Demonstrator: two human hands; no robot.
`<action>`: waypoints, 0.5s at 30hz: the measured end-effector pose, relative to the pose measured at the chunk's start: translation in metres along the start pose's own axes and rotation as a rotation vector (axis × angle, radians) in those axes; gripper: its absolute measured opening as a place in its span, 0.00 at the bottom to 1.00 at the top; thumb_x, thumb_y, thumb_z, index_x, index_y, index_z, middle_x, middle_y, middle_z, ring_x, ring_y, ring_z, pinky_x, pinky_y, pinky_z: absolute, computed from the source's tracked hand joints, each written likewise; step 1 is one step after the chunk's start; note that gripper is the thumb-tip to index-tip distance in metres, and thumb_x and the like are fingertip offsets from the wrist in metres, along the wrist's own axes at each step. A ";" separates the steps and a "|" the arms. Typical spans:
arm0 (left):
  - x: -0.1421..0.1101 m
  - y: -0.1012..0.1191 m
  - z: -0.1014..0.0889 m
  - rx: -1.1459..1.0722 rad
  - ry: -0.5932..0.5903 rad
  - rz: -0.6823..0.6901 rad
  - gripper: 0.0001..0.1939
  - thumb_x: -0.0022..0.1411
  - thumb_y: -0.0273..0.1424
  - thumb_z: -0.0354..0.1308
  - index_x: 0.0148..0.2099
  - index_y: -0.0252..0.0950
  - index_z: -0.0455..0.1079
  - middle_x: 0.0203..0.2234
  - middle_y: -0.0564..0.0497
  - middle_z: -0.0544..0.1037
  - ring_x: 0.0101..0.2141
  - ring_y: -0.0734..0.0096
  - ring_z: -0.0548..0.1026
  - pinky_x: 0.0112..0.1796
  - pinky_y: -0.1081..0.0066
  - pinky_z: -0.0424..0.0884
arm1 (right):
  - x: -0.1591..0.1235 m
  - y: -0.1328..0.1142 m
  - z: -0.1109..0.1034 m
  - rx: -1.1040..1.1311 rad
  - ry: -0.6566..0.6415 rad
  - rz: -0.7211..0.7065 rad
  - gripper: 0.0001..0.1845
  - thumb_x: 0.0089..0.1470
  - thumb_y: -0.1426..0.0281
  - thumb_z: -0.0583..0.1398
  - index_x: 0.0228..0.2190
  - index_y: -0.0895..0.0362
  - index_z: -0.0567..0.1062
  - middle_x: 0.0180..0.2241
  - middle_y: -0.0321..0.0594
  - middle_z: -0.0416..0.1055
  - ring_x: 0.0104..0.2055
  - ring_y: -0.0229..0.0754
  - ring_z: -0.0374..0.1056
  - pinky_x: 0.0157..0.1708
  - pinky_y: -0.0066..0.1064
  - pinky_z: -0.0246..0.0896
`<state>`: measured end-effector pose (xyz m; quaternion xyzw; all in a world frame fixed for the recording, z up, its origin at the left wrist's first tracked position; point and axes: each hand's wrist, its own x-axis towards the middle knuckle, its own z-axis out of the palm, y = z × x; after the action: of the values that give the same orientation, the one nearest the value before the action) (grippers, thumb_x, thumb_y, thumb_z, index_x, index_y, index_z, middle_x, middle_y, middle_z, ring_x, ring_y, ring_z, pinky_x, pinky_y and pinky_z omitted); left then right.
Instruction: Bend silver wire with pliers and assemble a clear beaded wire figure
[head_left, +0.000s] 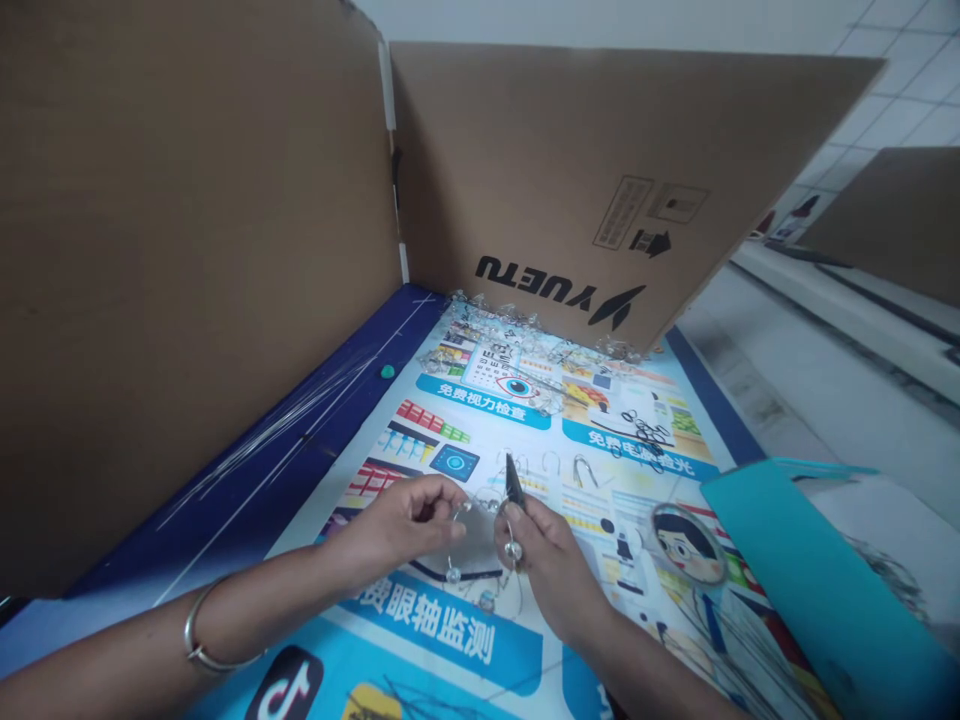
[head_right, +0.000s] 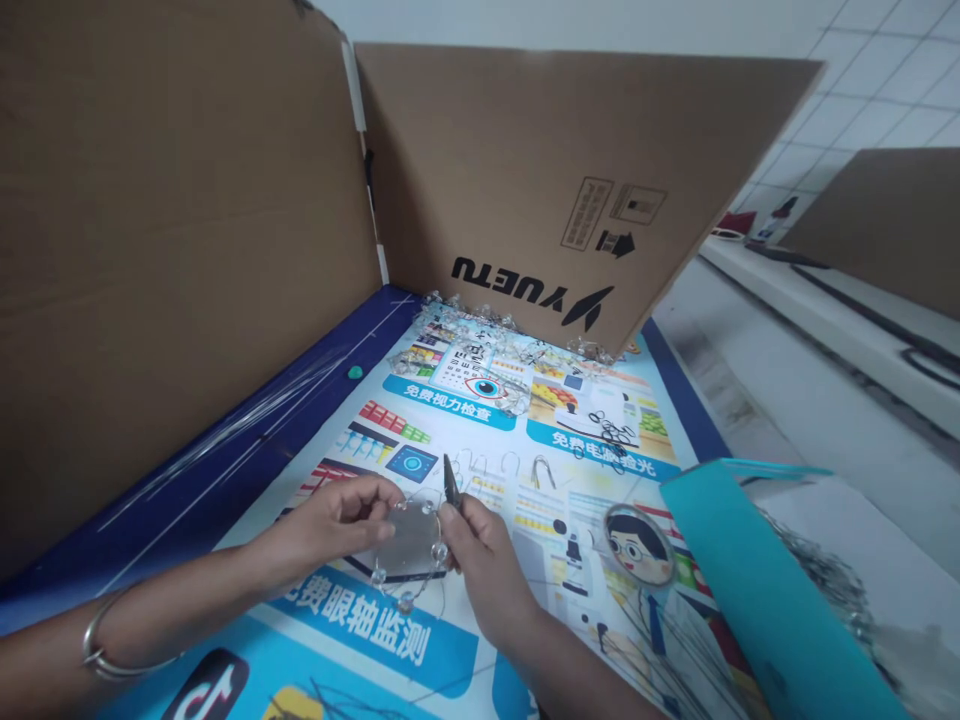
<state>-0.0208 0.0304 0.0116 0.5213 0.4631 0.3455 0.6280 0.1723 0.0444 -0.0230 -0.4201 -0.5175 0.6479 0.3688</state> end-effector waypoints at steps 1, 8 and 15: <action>0.000 0.000 -0.001 0.021 0.017 0.005 0.10 0.52 0.35 0.58 0.35 0.35 0.64 0.19 0.60 0.55 0.21 0.80 0.53 0.24 0.75 0.50 | -0.001 0.000 0.000 -0.005 -0.019 -0.013 0.17 0.56 0.57 0.54 0.25 0.57 0.64 0.21 0.31 0.58 0.23 0.32 0.53 0.23 0.26 0.48; 0.004 -0.001 -0.003 0.299 0.128 0.236 0.05 0.51 0.29 0.56 0.27 0.35 0.63 0.31 0.52 0.63 0.32 0.72 0.63 0.33 0.72 0.60 | -0.004 0.001 -0.001 -0.021 -0.091 -0.016 0.17 0.57 0.58 0.53 0.24 0.58 0.64 0.21 0.31 0.58 0.23 0.31 0.53 0.24 0.26 0.49; 0.002 0.002 -0.001 0.343 0.076 0.246 0.09 0.51 0.23 0.53 0.36 0.37 0.60 0.35 0.51 0.67 0.36 0.69 0.66 0.37 0.69 0.62 | -0.004 0.007 -0.002 -0.049 -0.135 0.008 0.18 0.57 0.58 0.54 0.23 0.57 0.65 0.21 0.32 0.60 0.23 0.32 0.56 0.25 0.26 0.51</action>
<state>-0.0209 0.0326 0.0128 0.6597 0.4712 0.3551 0.4654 0.1754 0.0402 -0.0296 -0.3863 -0.5551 0.6633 0.3204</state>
